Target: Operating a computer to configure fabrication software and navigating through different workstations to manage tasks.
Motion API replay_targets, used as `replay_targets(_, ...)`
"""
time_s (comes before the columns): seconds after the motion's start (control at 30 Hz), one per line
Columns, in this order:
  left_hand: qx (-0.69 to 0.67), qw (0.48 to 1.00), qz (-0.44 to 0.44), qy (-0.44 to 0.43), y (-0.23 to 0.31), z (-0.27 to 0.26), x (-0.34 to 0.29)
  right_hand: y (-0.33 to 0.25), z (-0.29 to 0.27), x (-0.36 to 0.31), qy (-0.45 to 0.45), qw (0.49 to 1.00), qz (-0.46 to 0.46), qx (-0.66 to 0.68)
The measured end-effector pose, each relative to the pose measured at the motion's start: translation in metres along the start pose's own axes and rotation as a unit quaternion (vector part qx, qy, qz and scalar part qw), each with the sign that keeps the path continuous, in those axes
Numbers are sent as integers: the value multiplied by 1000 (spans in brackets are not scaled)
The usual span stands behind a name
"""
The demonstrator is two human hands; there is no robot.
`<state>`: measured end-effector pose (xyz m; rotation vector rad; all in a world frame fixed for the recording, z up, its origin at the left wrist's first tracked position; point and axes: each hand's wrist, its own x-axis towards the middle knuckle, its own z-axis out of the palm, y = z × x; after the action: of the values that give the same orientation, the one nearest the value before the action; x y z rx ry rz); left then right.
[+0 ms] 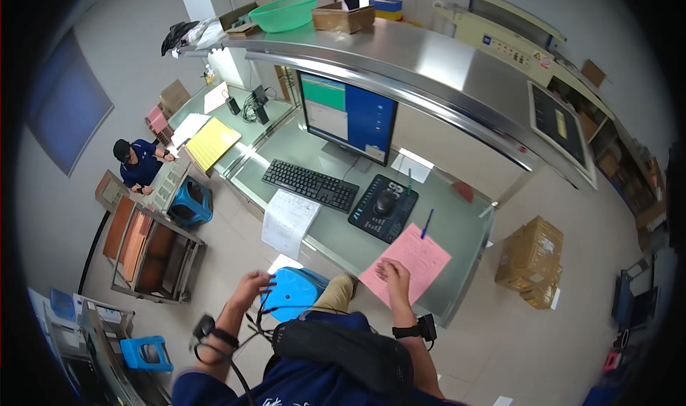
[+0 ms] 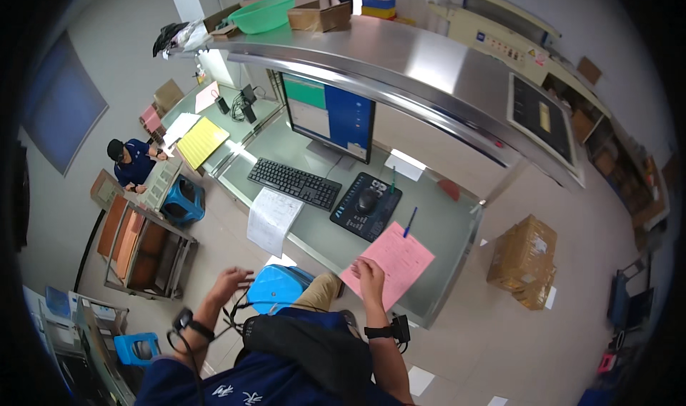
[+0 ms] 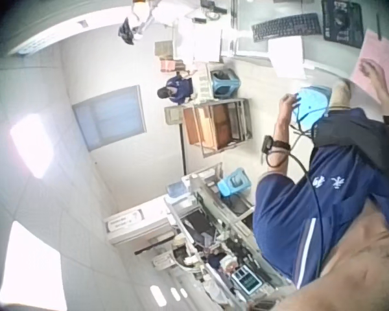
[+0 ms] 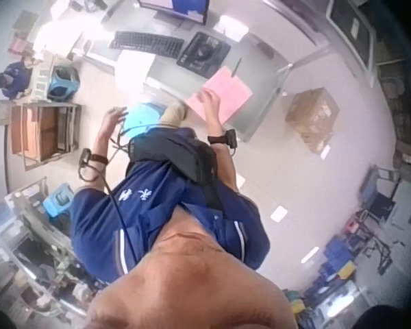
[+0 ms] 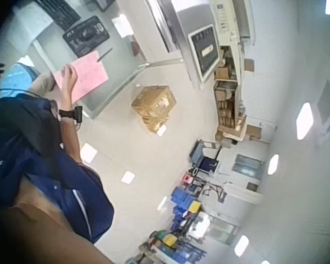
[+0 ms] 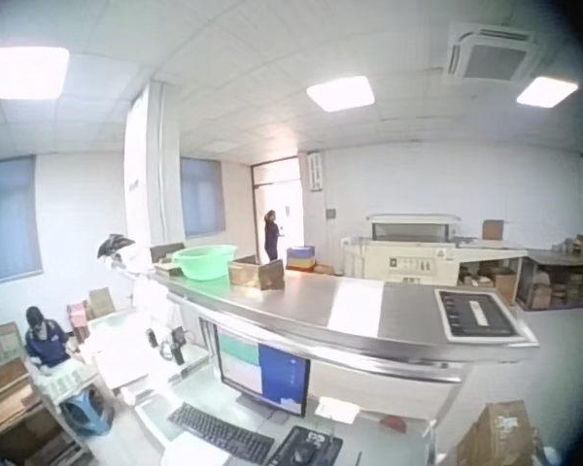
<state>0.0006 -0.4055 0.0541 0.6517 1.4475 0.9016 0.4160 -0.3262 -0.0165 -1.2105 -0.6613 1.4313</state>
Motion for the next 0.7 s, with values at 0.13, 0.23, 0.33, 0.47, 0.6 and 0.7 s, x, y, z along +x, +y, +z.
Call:
replay_targets(0.13, 338, 935, 6, -106, 38, -37, 135, 35, 10, 82, 100, 982, -111, -112)
replay_targets(0.23, 633, 727, 199, -175, 32, -44, 228, 27, 50, 138, 224, 894, -220, -320)
replay_targets(0.33, 756, 453, 365, -300, 21, -44, 322, 44, 68, 202, 302, 828, -342, -327)
replay_targets(0.47, 677, 442, 462, -366, 16, -49, 366, 63, 88, 220, 364, 771, -402, -334)
replay_targets(0.6, 661, 435, 502, -349, 11, -37, 373, 81, 82, 235, 410, 659, -364, -515)
replay_targets(0.7, 612, 433, 566, -343, 8, -19, 377, 109, 74, 248, 412, 652, -299, -562)
